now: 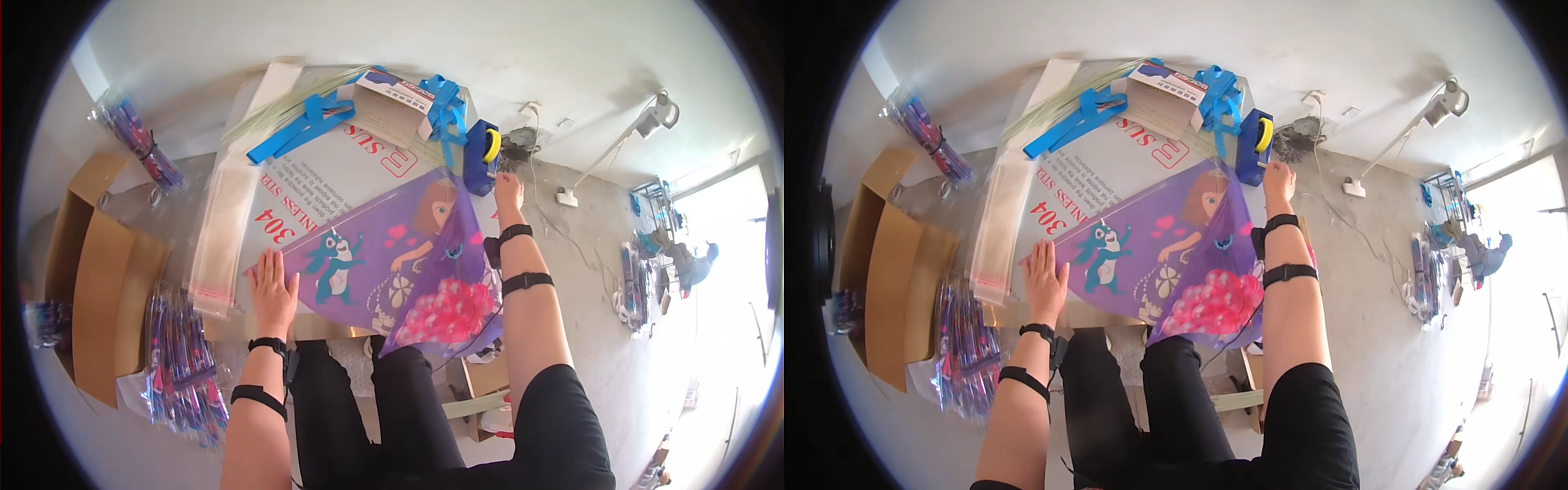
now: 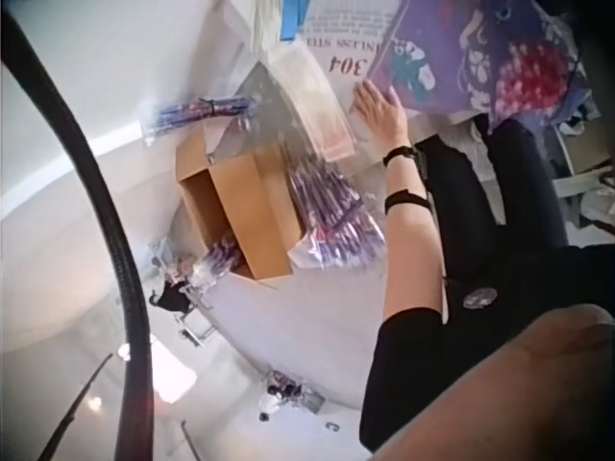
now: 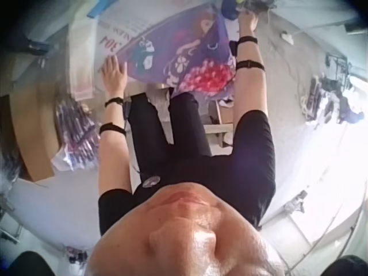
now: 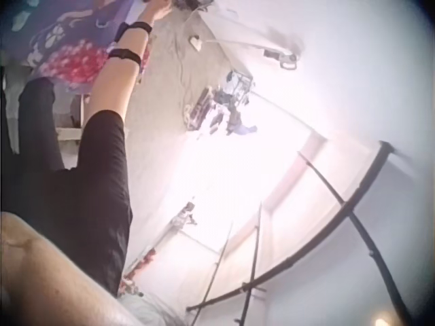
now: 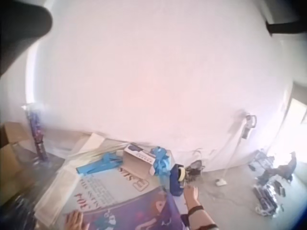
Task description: Assembling and taping character-themed kites.
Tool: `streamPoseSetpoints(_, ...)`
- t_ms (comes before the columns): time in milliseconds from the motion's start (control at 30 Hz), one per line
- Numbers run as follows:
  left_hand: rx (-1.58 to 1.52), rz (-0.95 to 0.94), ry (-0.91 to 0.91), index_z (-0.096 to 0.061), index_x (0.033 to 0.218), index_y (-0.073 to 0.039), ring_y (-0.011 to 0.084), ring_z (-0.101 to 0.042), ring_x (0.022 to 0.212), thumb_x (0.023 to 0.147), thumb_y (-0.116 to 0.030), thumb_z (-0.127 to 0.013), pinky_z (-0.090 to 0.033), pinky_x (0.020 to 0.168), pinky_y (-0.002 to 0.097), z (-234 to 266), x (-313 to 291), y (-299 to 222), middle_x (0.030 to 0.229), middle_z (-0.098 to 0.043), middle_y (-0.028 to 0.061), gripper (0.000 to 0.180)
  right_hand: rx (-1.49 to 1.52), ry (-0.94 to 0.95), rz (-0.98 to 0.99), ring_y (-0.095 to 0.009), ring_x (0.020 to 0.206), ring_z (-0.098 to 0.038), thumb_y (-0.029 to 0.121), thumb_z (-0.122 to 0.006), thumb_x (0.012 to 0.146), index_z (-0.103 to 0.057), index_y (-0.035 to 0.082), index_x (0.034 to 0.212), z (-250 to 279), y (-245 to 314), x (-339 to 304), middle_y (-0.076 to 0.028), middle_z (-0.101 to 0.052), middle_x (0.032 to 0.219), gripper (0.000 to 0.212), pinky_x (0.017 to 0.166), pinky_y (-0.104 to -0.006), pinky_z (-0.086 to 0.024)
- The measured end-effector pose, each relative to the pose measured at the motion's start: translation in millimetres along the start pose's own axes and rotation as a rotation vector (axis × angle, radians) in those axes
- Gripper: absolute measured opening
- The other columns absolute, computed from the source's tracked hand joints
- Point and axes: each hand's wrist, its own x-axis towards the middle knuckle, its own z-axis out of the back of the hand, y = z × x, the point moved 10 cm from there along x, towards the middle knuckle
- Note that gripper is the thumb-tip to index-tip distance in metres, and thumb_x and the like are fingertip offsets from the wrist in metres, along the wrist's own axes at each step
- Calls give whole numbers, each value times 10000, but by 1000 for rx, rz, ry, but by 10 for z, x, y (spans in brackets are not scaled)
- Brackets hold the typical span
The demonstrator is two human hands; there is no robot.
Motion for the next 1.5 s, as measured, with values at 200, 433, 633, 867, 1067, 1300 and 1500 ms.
streamPoseSetpoints(200,-5,4,2,-339,1400,-61,273,-300,1348,912,-342,-491,-209,1107,489,-33,5,-44,1445,-351,123,583,422,335,-269,-138,611,-561,385,-617,813,-704,107,827,-513,-343,259,-38,-606,658,292,555,-344,-441)
streamPoseSetpoints(433,24,9,4,-353,1394,-78,262,-306,1344,901,-345,-501,-205,1111,485,-21,5,29,1451,-344,107,580,973,300,-675,-142,509,-435,154,-690,778,-633,71,803,-610,-389,52,-8,-509,652,103,505,-308,-397)
streamPoseSetpoints(633,25,16,6,-348,1397,-81,265,-308,1344,915,-339,-480,-208,1111,470,-2,-10,45,1452,-345,103,563,1136,207,-603,-162,699,-542,101,-716,741,-629,38,826,-609,-350,-200,-51,-599,800,137,546,-290,-411)
streamPoseSetpoints(867,2,30,-27,-419,1353,-75,261,-345,1321,877,-350,-529,-221,1100,476,104,-26,53,1415,-401,106,560,662,287,-475,-155,653,-571,68,-666,776,-643,11,833,-857,-463,-265,-49,-622,763,84,565,-280,-438)
streamPoseSetpoints(1067,-55,40,-44,-476,1309,-72,264,-377,1294,854,-343,-559,-255,1079,472,97,17,95,1378,-442,104,536,623,256,-243,-94,575,-521,82,-659,819,-656,9,843,-946,-203,-587,-23,-596,711,76,510,-220,-401)
streamPoseSetpoints(1300,-314,186,-51,-634,910,-58,302,-589,919,803,-141,-605,-435,843,464,214,644,44,943,-630,101,139,935,808,-105,-87,558,-536,107,-650,819,-680,-2,883,-1009,1390,-1807,-18,-609,683,131,495,-226,-416)
streamPoseSetpoints(1500,-678,129,-273,-632,859,-25,342,-587,821,770,-19,-599,-468,704,412,-12,914,-267,834,-620,135,95,904,965,-36,-82,585,-558,77,-647,821,-692,-5,912,-1347,2061,-2467,-27,-624,680,130,523,-229,-453)
